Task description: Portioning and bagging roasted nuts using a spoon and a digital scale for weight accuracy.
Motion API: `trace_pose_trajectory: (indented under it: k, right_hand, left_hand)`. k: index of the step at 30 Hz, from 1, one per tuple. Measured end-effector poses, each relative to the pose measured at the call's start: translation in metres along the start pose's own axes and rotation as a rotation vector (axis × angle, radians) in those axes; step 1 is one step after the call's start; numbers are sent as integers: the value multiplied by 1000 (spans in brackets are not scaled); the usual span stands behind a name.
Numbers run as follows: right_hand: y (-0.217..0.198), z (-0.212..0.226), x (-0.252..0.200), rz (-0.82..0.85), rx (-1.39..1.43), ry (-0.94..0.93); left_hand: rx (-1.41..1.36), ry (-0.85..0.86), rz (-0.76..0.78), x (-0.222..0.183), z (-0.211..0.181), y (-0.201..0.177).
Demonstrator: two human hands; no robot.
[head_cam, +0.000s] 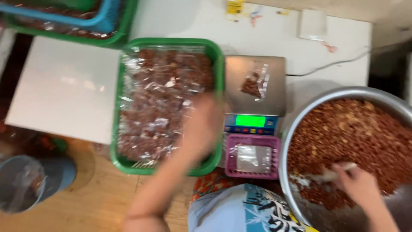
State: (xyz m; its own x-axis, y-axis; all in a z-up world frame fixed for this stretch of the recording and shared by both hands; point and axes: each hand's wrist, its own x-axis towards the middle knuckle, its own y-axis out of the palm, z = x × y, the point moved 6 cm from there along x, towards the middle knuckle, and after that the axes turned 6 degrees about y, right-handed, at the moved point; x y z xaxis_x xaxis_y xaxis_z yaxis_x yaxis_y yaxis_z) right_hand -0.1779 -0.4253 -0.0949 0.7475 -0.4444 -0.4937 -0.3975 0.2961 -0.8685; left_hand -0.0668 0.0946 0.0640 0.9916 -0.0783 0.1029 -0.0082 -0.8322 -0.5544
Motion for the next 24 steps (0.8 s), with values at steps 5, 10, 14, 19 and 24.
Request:
trace_pose_trajectory:
  k: [5,10,14,19,24]
  right_hand:
    - [-21,19,-25,80,66,50]
    - [5,36,-16,122,74,61]
    - [-13,83,-31,-93,693,-114]
    - [-9,82,-31,-26,1205,-194]
    - [-25,67,-49,-31,1301,-206]
  left_hand:
    - [191,318,235,-67,18,167]
    - [649,182,404,-79,81,243]
    - [656,435,210,-78,41,209]
    - [587,567,193,-83,29,188]
    - [163,348,-4,-76,53,156]
